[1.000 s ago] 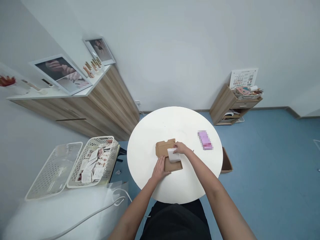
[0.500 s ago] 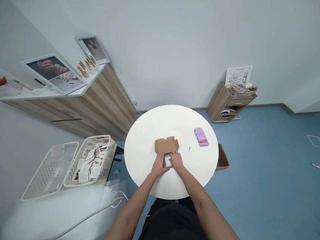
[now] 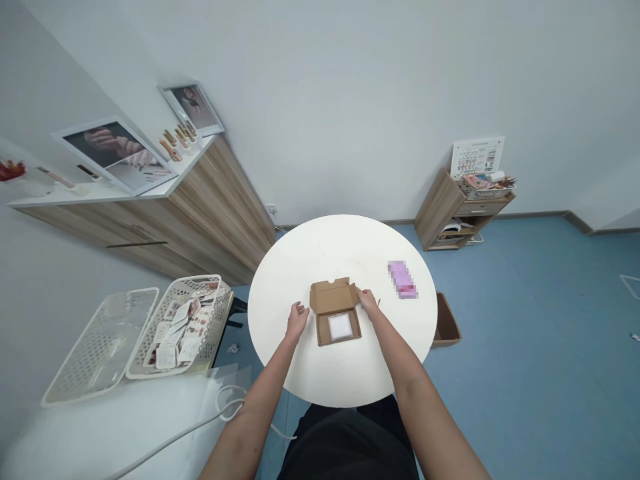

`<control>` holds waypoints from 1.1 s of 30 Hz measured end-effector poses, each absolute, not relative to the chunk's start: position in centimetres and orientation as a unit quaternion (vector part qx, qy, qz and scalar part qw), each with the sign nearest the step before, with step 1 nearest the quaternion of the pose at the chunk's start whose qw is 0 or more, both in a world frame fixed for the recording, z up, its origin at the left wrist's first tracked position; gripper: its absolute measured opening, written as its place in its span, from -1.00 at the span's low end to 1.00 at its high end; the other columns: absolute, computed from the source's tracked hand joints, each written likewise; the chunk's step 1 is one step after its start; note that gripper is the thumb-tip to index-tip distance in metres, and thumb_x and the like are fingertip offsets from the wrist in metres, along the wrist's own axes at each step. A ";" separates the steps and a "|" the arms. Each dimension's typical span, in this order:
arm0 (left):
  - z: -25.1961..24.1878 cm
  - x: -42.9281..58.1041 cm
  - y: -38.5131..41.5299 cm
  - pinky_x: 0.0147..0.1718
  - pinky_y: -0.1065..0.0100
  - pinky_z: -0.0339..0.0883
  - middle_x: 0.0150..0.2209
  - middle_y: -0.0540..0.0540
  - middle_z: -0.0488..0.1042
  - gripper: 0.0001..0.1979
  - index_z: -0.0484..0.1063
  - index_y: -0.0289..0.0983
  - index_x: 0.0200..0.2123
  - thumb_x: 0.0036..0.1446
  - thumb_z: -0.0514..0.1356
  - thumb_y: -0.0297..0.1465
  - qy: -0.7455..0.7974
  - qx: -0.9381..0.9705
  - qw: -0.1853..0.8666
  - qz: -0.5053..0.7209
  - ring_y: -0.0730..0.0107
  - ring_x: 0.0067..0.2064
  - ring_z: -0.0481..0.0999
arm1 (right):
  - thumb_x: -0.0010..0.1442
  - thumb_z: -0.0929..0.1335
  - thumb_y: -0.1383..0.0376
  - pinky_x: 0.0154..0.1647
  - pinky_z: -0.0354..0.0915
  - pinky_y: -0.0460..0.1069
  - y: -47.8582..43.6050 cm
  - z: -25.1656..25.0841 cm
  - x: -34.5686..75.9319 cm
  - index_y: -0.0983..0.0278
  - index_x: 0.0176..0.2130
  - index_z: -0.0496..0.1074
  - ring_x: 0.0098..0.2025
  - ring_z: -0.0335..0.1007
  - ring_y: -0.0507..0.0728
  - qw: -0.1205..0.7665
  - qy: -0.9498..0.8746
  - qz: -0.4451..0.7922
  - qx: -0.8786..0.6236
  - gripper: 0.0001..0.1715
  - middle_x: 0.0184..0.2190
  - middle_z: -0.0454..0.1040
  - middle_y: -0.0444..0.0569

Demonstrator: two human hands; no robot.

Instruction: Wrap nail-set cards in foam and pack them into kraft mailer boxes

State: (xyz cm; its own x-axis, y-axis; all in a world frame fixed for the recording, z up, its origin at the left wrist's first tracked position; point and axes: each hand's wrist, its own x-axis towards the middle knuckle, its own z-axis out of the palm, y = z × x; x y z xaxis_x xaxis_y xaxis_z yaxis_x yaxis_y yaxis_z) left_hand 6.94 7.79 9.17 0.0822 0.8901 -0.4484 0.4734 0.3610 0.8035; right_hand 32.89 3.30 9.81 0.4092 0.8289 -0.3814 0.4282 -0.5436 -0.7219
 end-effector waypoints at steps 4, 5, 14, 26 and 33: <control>10.0 8.1 10.6 -0.05 0.19 0.43 0.02 -0.31 0.47 -0.46 0.22 -0.32 0.13 0.14 0.17 -0.19 0.628 0.486 0.581 0.181 0.17 -0.02 0.53 | 0.28 0.11 0.02 -0.31 0.30 -0.05 5.0 10.5 32.1 0.29 -0.16 0.40 -0.30 0.45 0.10 0.313 -0.318 0.484 -0.753 -0.51 -0.29 0.53 0.06; 10.3 8.4 11.0 -0.07 0.22 0.44 0.00 -0.31 0.48 -0.46 0.23 -0.34 0.11 0.13 0.18 -0.19 0.621 0.482 0.591 0.182 0.20 -0.05 0.54 | 0.27 0.13 0.04 -0.31 0.30 -0.06 5.3 10.8 31.9 0.29 -0.16 0.40 -0.29 0.45 0.09 0.315 -0.312 0.495 -0.747 -0.53 -0.28 0.54 0.06; 13.4 8.1 10.8 -0.12 0.28 0.45 -0.06 -0.22 0.50 -0.49 0.30 -0.27 0.10 0.08 0.23 -0.26 0.586 0.511 0.603 0.179 0.26 -0.09 0.54 | 0.06 0.34 0.23 -0.31 0.28 -0.06 5.3 13.1 33.2 0.24 -0.20 0.43 -0.27 0.44 0.10 0.289 -0.365 0.481 -0.743 -0.74 -0.22 0.53 -0.01; 15.9 8.8 5.4 -0.19 0.25 0.38 -0.21 -0.08 0.52 -0.74 0.39 -0.14 -0.05 0.20 0.06 -0.34 0.554 0.708 0.382 0.213 0.27 -0.27 0.53 | 0.22 0.24 0.23 -0.30 0.16 -0.02 1.0 16.5 30.7 0.15 -0.08 0.33 -0.25 0.42 0.17 0.174 -0.524 0.259 -0.793 -0.75 -0.25 0.52 -0.04; 13.6 7.6 2.6 -0.08 0.24 0.38 -0.13 -0.08 0.55 -0.65 0.45 -0.20 -0.14 0.03 0.08 -0.60 0.548 0.732 0.353 0.199 0.26 -0.14 0.54 | 0.08 0.19 0.50 -0.13 0.25 -0.08 -3.0 16.1 30.7 0.20 -0.07 0.49 -0.09 0.44 0.11 0.204 -0.540 0.323 -0.750 -0.50 -0.11 0.56 -0.05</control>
State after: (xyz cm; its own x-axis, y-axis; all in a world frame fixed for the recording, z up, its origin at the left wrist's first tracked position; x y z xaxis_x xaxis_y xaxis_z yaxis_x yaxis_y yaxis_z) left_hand 7.62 2.64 13.58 0.3206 0.9424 -0.0955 0.6609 -0.1504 0.7353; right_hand 30.74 -2.98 16.06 0.2076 0.9418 -0.2643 0.6782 -0.3333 -0.6549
